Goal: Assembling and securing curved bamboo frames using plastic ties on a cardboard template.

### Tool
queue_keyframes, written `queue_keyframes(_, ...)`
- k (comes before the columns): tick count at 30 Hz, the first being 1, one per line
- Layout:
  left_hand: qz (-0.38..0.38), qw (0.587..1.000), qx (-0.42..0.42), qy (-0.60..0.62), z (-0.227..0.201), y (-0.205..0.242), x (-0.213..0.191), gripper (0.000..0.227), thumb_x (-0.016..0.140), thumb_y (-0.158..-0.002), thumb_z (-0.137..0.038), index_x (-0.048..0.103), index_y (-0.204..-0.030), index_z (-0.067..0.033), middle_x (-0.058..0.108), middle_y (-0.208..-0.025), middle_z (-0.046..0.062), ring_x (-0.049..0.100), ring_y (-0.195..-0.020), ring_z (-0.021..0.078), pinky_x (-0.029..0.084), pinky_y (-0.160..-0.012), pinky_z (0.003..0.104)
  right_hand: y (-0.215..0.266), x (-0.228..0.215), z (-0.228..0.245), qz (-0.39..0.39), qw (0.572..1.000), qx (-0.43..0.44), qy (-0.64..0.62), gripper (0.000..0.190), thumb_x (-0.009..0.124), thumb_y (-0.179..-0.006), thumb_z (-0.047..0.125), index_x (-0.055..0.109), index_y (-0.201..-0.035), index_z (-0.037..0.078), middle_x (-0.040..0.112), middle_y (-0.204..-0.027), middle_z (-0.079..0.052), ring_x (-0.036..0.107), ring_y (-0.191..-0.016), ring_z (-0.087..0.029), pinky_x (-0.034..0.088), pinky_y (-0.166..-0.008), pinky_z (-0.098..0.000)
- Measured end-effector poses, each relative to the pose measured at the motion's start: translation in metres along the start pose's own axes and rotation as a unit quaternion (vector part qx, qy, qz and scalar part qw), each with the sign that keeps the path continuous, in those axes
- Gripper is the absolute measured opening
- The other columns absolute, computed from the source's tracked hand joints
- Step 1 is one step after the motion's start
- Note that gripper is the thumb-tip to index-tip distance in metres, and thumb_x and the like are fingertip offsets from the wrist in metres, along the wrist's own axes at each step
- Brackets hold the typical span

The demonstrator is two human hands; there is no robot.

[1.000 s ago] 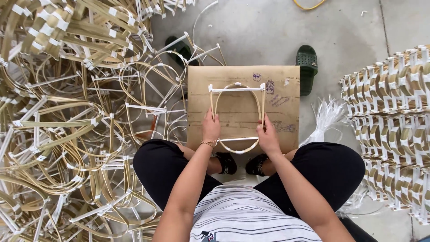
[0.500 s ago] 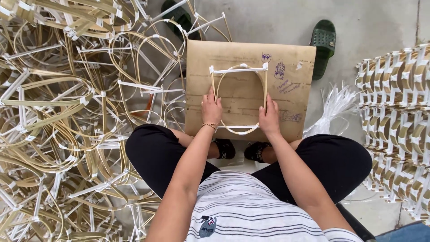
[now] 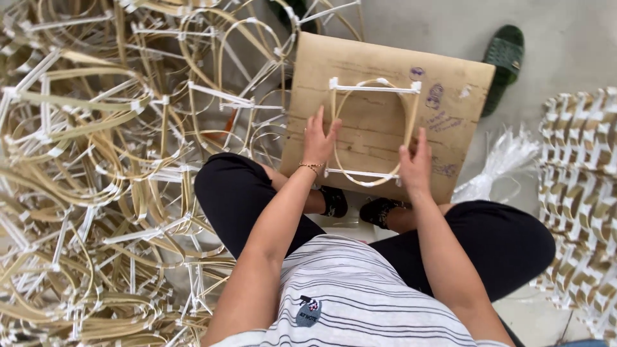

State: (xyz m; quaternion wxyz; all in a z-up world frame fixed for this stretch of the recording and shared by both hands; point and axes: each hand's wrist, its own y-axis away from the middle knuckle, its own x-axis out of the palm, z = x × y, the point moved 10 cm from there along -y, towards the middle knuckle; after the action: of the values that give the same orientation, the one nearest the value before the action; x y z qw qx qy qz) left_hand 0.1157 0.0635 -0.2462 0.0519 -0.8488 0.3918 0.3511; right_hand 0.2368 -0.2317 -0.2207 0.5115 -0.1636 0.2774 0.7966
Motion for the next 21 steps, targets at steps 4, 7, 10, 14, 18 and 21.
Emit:
queue_keyframes(4,-0.169,0.986,-0.008,0.006,0.081,-0.043,-0.058,0.031,0.067,-0.097,-0.024,0.060,-0.119,-0.0040,0.063,-0.111,0.016,0.060,-0.109,0.0345,0.048,-0.099,0.047,0.004,-0.029,0.004,-0.012,0.994,-0.019,-0.104,0.066,0.061,-0.103,0.010,0.032,-0.163,0.008,0.049,-0.145,-0.012,0.053,-0.116,-0.018,0.050,-0.101,-0.0315)
queue_keyframes(7,-0.201,0.966,-0.164,-0.004,0.196,-0.070,-0.073,0.037,0.072,-0.089,-0.025,0.062,-0.114,-0.0005,0.066,-0.113,0.017,0.060,-0.113,0.0355,0.048,-0.101,0.046,0.027,-0.044,0.033,0.006,0.990,-0.011,-0.144,0.057,0.060,-0.106,0.010,0.040,-0.159,0.006,0.052,-0.144,-0.008,0.053,-0.120,-0.015,0.047,-0.106,-0.0291)
queue_keyframes(10,-0.011,0.945,-0.260,-0.197,0.230,-0.083,-0.061,0.030,0.072,-0.089,-0.028,0.071,-0.108,-0.0062,0.066,-0.118,0.017,0.048,-0.129,0.0385,0.034,-0.110,0.055,0.051,-0.049,0.044,0.027,0.986,0.029,-0.161,0.052,0.058,-0.104,0.008,0.045,-0.155,0.005,0.055,-0.141,-0.006,0.055,-0.117,-0.013,0.048,-0.098,-0.0275)
queue_keyframes(14,-0.102,0.950,-0.229,-0.184,0.217,-0.103,-0.099,0.052,0.077,-0.067,-0.019,0.068,-0.118,-0.0155,0.054,-0.135,0.021,0.042,-0.133,0.0561,0.042,-0.096,0.067,0.071,-0.055,0.040,0.034,0.988,0.051,-0.142,0.051,0.059,-0.101,0.008,0.048,-0.151,0.006,0.058,-0.138,-0.006,0.058,-0.110,-0.013,0.050,-0.092,-0.0281)
queue_keyframes(18,-0.278,0.952,-0.092,-0.093,0.157,-0.114,-0.212,0.045,0.073,-0.087,-0.014,0.049,-0.123,-0.0023,0.055,-0.121,0.022,0.057,-0.112,0.0393,0.048,-0.095,0.050,0.080,-0.049,0.046,0.067,0.986,0.064,-0.140,0.047,0.059,-0.101,0.008,0.053,-0.147,0.007,0.062,-0.132,-0.006,0.062,-0.108,-0.013,0.051,-0.093,-0.0278)
queue_keyframes(21,-0.390,0.904,0.115,-0.135,0.017,-0.082,-0.315,0.071,0.072,-0.084,-0.003,0.030,-0.142,-0.0018,0.049,-0.128,0.025,0.056,-0.112,0.0398,0.049,-0.094,0.047,0.082,-0.038,0.079,0.094,0.987,0.025,-0.128,0.045,0.060,-0.101,0.008,0.056,-0.145,0.007,0.063,-0.130,-0.006,0.063,-0.108,-0.014,0.051,-0.096,-0.0276)
